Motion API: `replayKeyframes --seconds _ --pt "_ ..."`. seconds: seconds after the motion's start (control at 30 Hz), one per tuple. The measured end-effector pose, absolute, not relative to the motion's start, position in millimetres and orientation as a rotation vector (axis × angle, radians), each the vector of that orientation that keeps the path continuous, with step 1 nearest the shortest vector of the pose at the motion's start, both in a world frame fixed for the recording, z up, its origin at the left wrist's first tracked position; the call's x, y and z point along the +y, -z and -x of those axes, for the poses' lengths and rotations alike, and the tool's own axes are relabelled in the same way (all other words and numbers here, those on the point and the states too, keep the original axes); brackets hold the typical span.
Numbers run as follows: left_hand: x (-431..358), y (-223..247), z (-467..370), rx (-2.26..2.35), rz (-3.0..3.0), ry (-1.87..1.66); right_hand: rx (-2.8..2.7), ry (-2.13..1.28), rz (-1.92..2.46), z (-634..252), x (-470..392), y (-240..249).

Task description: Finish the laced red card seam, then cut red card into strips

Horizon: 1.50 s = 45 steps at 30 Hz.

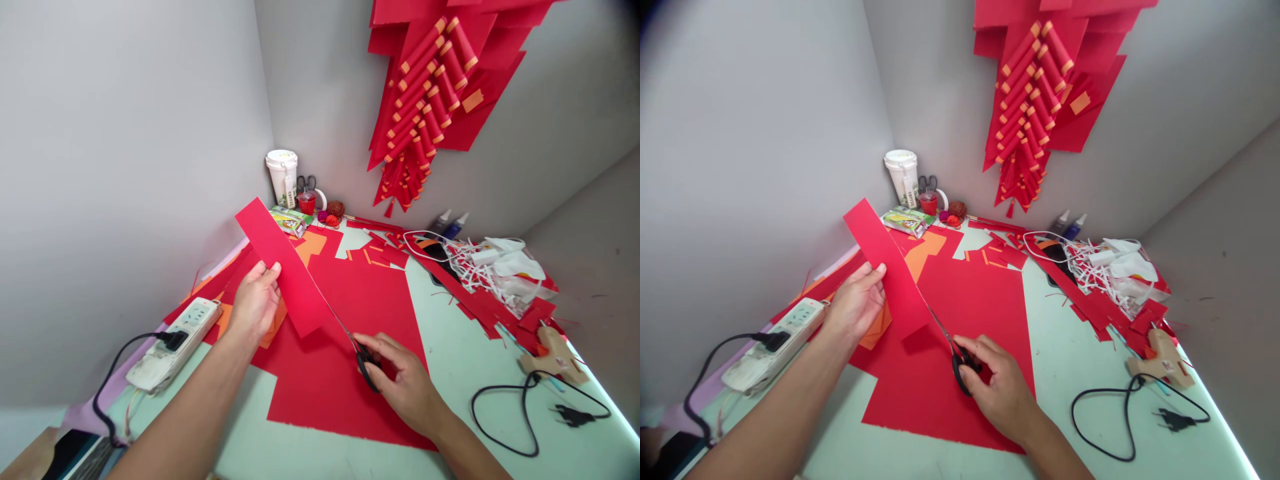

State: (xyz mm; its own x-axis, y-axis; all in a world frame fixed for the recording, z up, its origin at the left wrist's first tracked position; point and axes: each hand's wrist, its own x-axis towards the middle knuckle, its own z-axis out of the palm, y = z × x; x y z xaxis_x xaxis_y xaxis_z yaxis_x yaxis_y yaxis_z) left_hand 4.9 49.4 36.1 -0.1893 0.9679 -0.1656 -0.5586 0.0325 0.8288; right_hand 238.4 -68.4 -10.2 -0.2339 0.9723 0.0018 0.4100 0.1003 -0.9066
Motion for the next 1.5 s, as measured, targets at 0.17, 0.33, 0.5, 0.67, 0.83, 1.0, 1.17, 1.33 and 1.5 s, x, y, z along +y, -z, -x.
replayKeyframes --seconds 0.17,0.33,0.5,0.67,0.83,1.0,1.17,1.33,1.5 --pt "46 -40 -6 0.952 -0.601 -1.474 -1.734 -1.086 1.350 -239 -69 11" --pt "45 -39 -6 0.956 -0.611 -1.430 -1.730 -1.084 1.345 -239 -69 12" --pt "46 -37 -6 0.947 -0.603 -1.418 -1.729 -1.104 1.356 -240 -69 13" --pt "47 -36 -5 0.931 -0.594 -1.414 -1.717 -1.111 1.346 -239 -70 13" --pt "48 -33 -4 0.903 -0.579 -1.411 -1.714 -1.106 1.354 -238 -70 12" --pt "49 -32 -4 0.897 -0.564 -1.428 -1.722 -1.081 1.365 -239 -69 10" --pt "50 -33 -5 0.876 -0.573 -1.410 -1.747 -1.062 1.343 -240 -70 8" --pt "51 -28 -6 0.904 -0.530 -1.430 -1.780 -1.034 1.351 -238 -72 8" --pt "50 -24 -8 0.933 -0.494 -1.432 -1.782 -1.032 1.340 -237 -72 9"
